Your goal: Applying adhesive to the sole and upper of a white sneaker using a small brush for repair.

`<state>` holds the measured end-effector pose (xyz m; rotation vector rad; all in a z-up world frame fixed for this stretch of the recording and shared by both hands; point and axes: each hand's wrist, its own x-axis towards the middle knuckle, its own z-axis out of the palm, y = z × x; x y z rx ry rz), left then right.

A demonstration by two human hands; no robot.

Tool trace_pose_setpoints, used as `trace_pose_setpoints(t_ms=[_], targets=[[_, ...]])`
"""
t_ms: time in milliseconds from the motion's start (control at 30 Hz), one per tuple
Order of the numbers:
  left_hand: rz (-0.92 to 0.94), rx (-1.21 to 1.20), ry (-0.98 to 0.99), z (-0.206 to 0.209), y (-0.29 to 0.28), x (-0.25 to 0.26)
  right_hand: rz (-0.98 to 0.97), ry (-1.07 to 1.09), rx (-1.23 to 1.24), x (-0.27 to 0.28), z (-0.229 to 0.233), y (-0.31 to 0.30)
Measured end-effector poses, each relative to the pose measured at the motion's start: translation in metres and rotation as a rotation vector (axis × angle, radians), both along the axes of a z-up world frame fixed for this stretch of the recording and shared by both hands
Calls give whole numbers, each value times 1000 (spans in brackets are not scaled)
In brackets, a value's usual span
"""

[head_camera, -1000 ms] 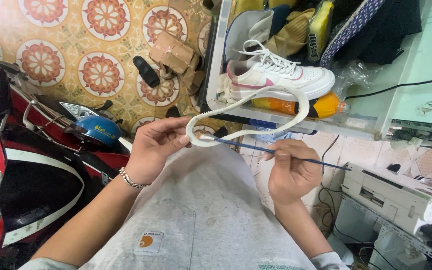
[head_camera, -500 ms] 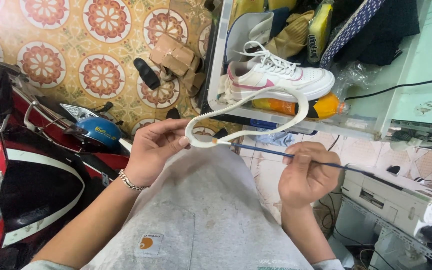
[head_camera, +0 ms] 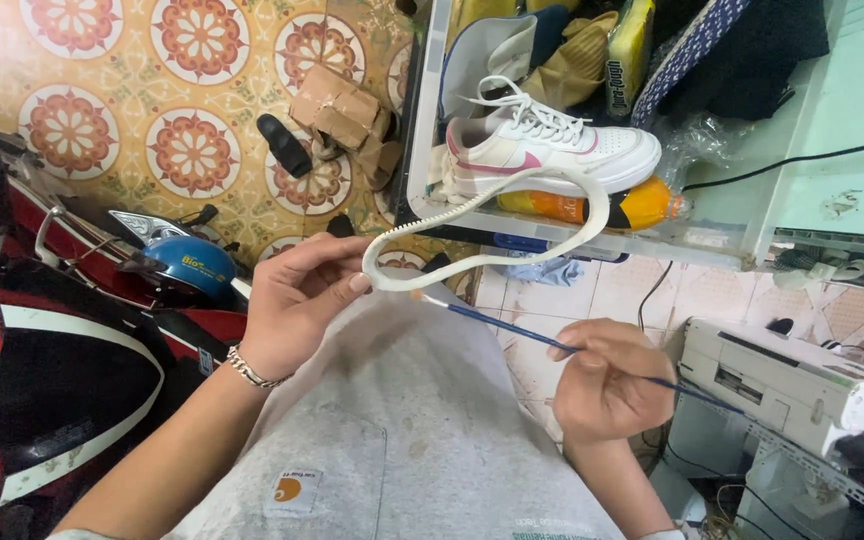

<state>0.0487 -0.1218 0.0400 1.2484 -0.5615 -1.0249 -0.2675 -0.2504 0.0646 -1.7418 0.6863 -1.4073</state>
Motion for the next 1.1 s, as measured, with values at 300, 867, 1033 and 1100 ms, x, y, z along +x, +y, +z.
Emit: trace_pose_setpoints(t_ms=[300, 867, 1033, 1100], targets=[[-80, 33, -250, 8, 10, 3, -175, 138, -102, 3, 5, 5], [-56, 55, -308, 4, 9, 9, -289, 155, -201, 0, 0, 3], [-72, 72, -300, 3, 6, 13, -345, 68, -197, 7, 4, 10], [-3, 14, -207, 0, 3, 15, -117, 189, -187, 19, 20, 13]])
